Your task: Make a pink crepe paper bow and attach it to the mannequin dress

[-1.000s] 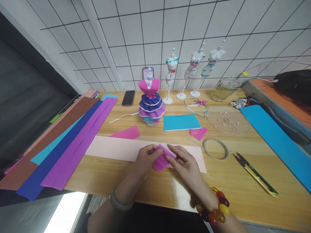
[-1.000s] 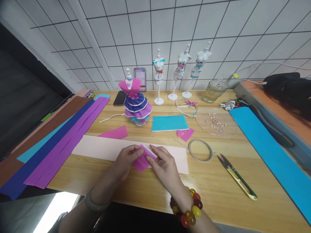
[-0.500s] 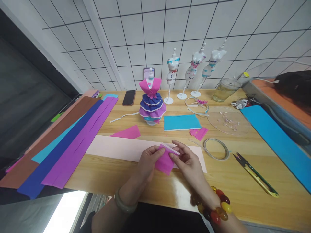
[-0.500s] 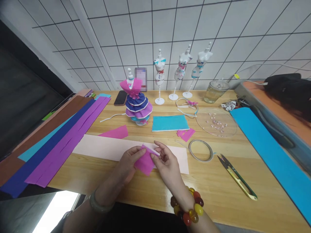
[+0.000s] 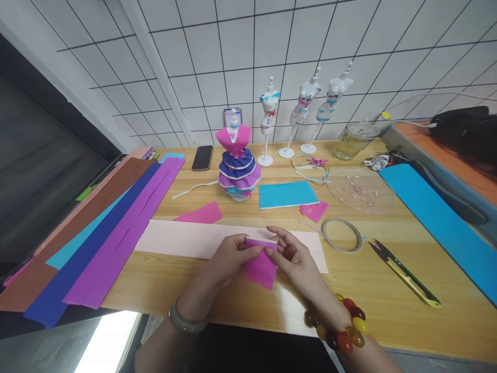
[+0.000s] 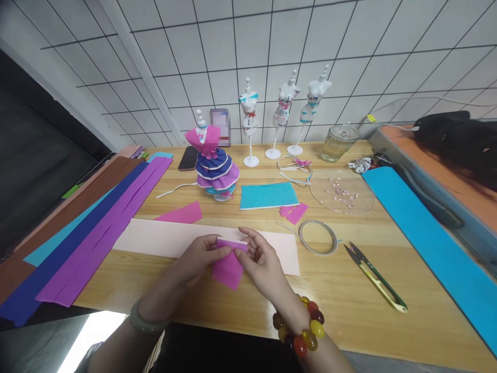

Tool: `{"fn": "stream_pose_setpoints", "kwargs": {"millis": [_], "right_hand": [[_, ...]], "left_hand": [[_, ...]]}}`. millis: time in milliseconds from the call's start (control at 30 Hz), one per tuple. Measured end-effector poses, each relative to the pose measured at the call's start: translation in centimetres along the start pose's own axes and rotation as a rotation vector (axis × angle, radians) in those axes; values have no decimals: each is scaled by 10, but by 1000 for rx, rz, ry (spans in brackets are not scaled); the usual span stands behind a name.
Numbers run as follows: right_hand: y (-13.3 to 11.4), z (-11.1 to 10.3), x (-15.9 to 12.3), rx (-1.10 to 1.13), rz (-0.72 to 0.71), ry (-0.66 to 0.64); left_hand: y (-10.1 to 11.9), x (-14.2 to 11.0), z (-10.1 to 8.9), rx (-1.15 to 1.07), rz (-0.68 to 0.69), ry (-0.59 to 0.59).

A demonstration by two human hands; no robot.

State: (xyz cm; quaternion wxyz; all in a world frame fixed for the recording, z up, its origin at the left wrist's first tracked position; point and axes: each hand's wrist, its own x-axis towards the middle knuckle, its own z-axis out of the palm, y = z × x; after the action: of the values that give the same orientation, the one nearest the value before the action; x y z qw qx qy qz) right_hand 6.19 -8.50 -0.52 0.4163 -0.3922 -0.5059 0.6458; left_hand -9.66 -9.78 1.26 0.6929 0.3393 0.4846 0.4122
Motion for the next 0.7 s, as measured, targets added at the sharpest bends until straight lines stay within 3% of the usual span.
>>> {"fn": "stream_pose_setpoints", "kwargs": {"millis": [267, 467, 700], "right_hand": [[4, 3, 2, 131, 9, -65], [5, 6, -2, 20, -71, 4], [2, 0, -3, -310, -94, 8]], "left_hand": [[1, 11, 1, -91, 155, 216], [4, 17, 3, -23, 204, 208], [4, 27, 2, 26, 234, 179]]}}
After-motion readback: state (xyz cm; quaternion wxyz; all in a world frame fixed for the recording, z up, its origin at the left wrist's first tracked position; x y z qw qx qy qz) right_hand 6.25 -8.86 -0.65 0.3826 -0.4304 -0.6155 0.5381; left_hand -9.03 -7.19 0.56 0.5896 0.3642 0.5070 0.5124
